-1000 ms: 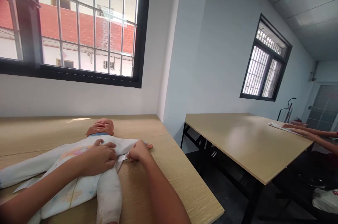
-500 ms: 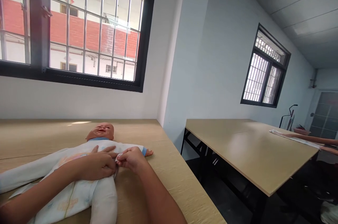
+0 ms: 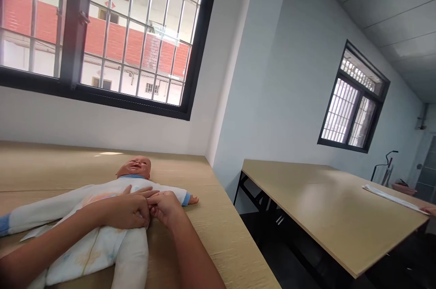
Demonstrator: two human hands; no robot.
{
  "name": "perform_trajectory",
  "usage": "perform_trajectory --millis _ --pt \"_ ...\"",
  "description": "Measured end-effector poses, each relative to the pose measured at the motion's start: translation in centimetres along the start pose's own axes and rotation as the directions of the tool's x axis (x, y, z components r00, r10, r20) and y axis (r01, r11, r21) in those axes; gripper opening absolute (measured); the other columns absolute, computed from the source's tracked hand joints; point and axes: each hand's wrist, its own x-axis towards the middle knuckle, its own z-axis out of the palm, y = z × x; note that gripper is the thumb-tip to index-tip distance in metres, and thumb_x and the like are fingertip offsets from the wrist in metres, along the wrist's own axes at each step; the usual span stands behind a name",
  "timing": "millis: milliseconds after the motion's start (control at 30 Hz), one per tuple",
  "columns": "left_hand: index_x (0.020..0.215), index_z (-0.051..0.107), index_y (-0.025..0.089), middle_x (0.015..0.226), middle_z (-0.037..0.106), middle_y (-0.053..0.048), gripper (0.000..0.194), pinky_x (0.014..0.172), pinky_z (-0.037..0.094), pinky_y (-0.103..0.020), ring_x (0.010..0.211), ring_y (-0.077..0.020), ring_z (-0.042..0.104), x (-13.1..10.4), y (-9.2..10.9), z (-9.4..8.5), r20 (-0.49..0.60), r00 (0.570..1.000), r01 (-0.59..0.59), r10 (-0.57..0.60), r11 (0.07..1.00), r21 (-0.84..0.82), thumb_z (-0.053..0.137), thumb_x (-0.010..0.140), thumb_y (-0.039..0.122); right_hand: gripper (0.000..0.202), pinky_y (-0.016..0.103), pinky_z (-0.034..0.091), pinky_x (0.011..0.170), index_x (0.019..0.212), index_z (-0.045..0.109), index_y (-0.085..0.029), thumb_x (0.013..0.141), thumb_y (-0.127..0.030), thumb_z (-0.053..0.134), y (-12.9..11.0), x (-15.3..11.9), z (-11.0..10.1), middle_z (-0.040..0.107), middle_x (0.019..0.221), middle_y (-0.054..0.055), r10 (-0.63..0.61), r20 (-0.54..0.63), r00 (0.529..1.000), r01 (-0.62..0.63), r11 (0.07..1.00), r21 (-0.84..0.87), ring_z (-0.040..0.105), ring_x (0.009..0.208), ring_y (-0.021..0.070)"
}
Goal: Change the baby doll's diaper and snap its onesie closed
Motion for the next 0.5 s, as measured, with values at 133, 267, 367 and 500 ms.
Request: perform_trajectory --millis 133,267,367,500 --pt "0.077 0.083 0.029 0.133 0.062 -0.006 0.015 0.110 0.003 -0.090 0.138 -0.0397 0.043 0.12 -0.13 0.07 -0.018 1.000 0.011 -0.011 1.000 -0.017 0.069 0.080 0.032 0.015 0.022 0.020 0.047 0.058 0.055 -0.018 0.067 -0.006 0.060 0.00 -0.16 -0.01 0.046 0.051 -0.006 0.017 0.036 0.999 -0.016 0.999 -0.038 0.033 0.046 0.0075" --pt "0.079 0.083 0.029 0.131 0.063 -0.007 0.015 0.115 0.006 -0.085 0.134 -0.0367 0.049 0.16 -0.41 0.31 -0.041 0.999 0.009 -0.010 1.000 -0.030 0.068 0.081 0.031 0.015 0.023 0.017 0.045 0.059 0.059 -0.019 0.069 -0.008 0.058 0.19 -0.41 -0.10 0.046 0.050 -0.005 -0.017 0.059 0.998 0.022 0.995 -0.093 0.031 0.046 0.0088" --pt "0.082 0.084 0.030 0.140 0.063 -0.006 0.019 0.120 0.011 -0.080 0.140 -0.0393 0.045 -0.01 -0.48 0.58 -0.053 0.999 0.006 -0.009 0.999 -0.046 0.066 0.080 0.029 0.016 0.023 0.020 0.045 0.059 0.060 -0.020 0.073 -0.012 0.057 0.48 -0.41 -0.03 0.044 0.049 -0.005 -0.055 0.067 0.996 0.063 0.990 -0.123 0.032 0.045 0.0097" --pt "0.081 0.084 0.033 0.143 0.066 0.001 0.023 0.127 0.025 -0.059 0.149 -0.0345 0.041 -0.69 -0.69 0.16 -0.108 0.993 -0.057 0.052 0.997 -0.045 0.062 0.082 0.027 0.016 0.023 0.027 0.048 0.061 0.068 -0.018 0.076 -0.019 0.062 0.76 -0.57 0.21 0.054 0.054 -0.003 -0.110 0.133 0.985 0.133 0.976 -0.174 0.038 0.048 0.0099"
